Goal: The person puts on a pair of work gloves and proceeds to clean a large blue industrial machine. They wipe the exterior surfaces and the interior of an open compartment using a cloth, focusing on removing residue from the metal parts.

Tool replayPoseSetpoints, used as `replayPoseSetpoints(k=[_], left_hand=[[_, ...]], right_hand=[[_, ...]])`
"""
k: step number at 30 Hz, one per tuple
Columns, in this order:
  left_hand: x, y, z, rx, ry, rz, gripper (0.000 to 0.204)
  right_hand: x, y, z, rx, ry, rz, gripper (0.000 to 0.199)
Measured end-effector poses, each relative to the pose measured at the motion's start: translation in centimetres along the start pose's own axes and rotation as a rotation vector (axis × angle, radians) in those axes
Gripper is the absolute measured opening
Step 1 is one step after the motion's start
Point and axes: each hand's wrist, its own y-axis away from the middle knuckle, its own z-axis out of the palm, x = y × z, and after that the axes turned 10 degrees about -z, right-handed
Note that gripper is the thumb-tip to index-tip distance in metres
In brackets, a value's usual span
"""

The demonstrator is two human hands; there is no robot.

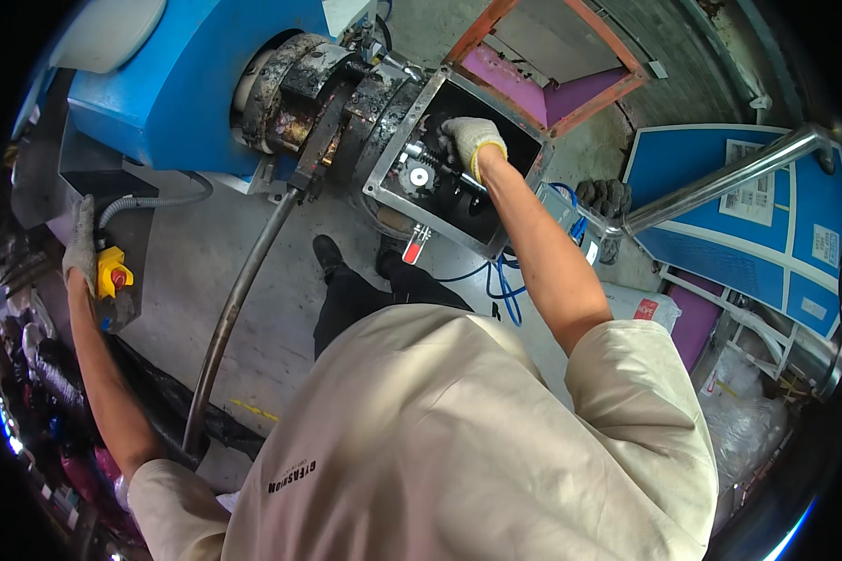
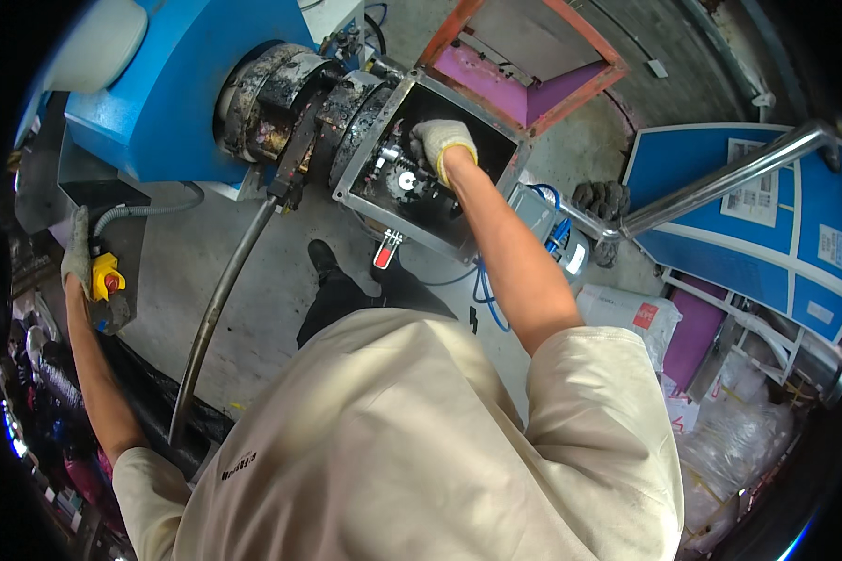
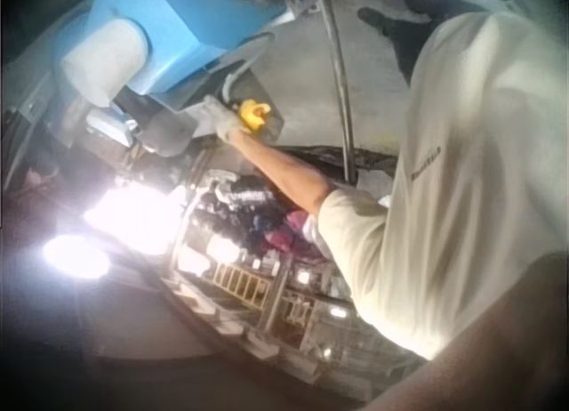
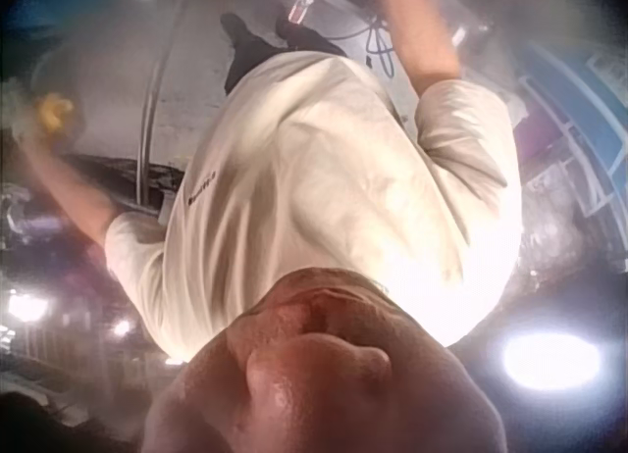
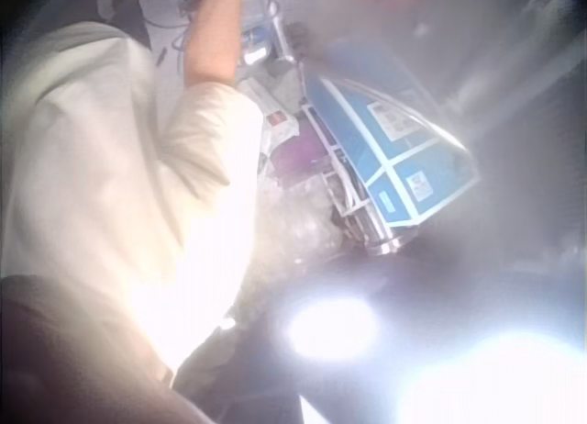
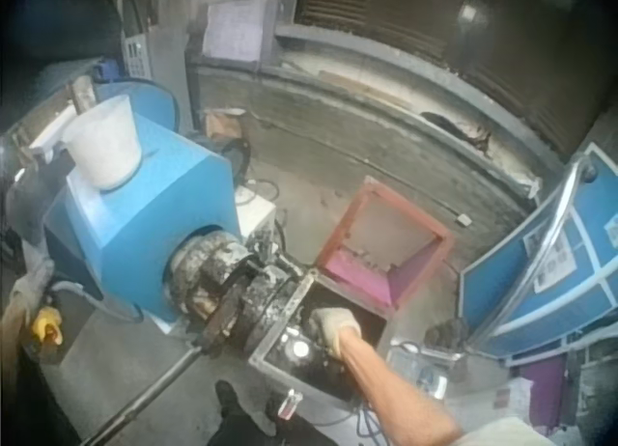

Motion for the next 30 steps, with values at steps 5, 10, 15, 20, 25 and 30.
replayPoseSetpoints(k=[5, 10, 15, 20, 25, 30], left_hand=[[1.9, -0.2, 1.0, 0.006, -0.025, 0.022, 0.067], [0.9, 0.9, 0.8, 0.008, -0.004, 0.011, 0.071], [1.5, 0.9, 1.2, 0.049, -0.008, -0.011, 0.068], [-3.7, -1.2, -3.1, 0.05, -0.134, 0.222, 0.07], [1.2, 0.4, 1.1, 0.059, -0.067, 0.023, 0.072], [1.0, 0.1, 0.4, 0.063, -0.118, -0.02, 0.073]], right_hand=[[2.2, -4.3, -0.5, 0.091, 0.628, -0.589, 0.047], [-0.2, 0.0, 3.3, 0.195, 0.893, -0.519, 0.033], [1.6, -1.2, 4.6, 0.351, 0.913, -0.658, 0.027], [-0.2, 0.0, 4.4, 0.262, 0.705, -0.457, 0.031], [1.2, -2.0, 3.1, 0.25, 0.792, -0.481, 0.034], [1.1, -2.0, 3.5, 0.242, 0.836, -0.538, 0.037]])
